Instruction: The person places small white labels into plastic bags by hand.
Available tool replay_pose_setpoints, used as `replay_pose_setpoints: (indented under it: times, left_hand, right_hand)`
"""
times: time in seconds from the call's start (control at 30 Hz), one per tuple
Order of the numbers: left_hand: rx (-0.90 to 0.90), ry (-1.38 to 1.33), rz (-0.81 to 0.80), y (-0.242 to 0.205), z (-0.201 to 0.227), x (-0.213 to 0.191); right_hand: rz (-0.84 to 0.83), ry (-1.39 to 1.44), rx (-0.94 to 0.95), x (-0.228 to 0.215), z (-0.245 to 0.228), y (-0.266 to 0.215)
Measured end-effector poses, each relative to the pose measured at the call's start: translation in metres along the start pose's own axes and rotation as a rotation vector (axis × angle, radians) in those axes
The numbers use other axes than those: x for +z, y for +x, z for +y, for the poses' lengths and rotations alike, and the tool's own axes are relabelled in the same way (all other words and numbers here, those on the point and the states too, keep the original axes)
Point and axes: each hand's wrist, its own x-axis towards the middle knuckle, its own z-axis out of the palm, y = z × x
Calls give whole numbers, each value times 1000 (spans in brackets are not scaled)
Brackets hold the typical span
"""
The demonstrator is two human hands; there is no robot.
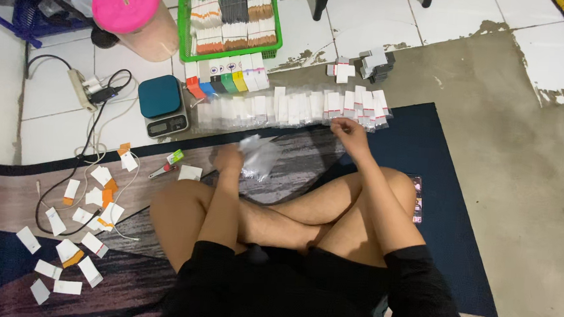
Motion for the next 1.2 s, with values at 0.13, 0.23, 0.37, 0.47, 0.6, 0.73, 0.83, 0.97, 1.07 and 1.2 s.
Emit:
replay_pose_setpoints:
  times: [0.13, 0.23, 0.37, 0.47, 0.6, 0.73, 0.83, 0.97, 1.07, 1.2]
  left_hand:
    - [8, -65, -7, -3, -2, -9]
    - [35, -86, -39, -26, 5, -29]
    - [40, -139, -88, -34, 3, -34]
    - [40, -99, -132, -15, -6, -22]
    - [42, 18, -152, -51, 19, -45]
    - [30, -77, 20, 38, -34, 37]
    - [28, -96, 90, 32, -33, 22]
    - [230, -531, -180, 29, -22, 32]
    - [457, -604, -372, -12, 6, 26]
    - [512, -557, -535, -24, 16, 51]
  right_hand:
    - [-29, 53, 8, 12, -22, -18]
    - [-57, 65, 19, 26, -22, -22]
    - [-135, 95, 76, 51, -3, -30]
    - [-160, 38, 96, 56, 41, -29]
    - [-180, -230, 76, 48, 48, -28]
    - [-200, -233, 48, 63, 65, -24]
    - [-275, -333, 10, 65, 43, -38]
    - [-320, -193, 1, 69, 26, -45]
    - [-424, 111, 107, 80, 25, -51]
    - [-326, 360, -15, 97, 34, -49]
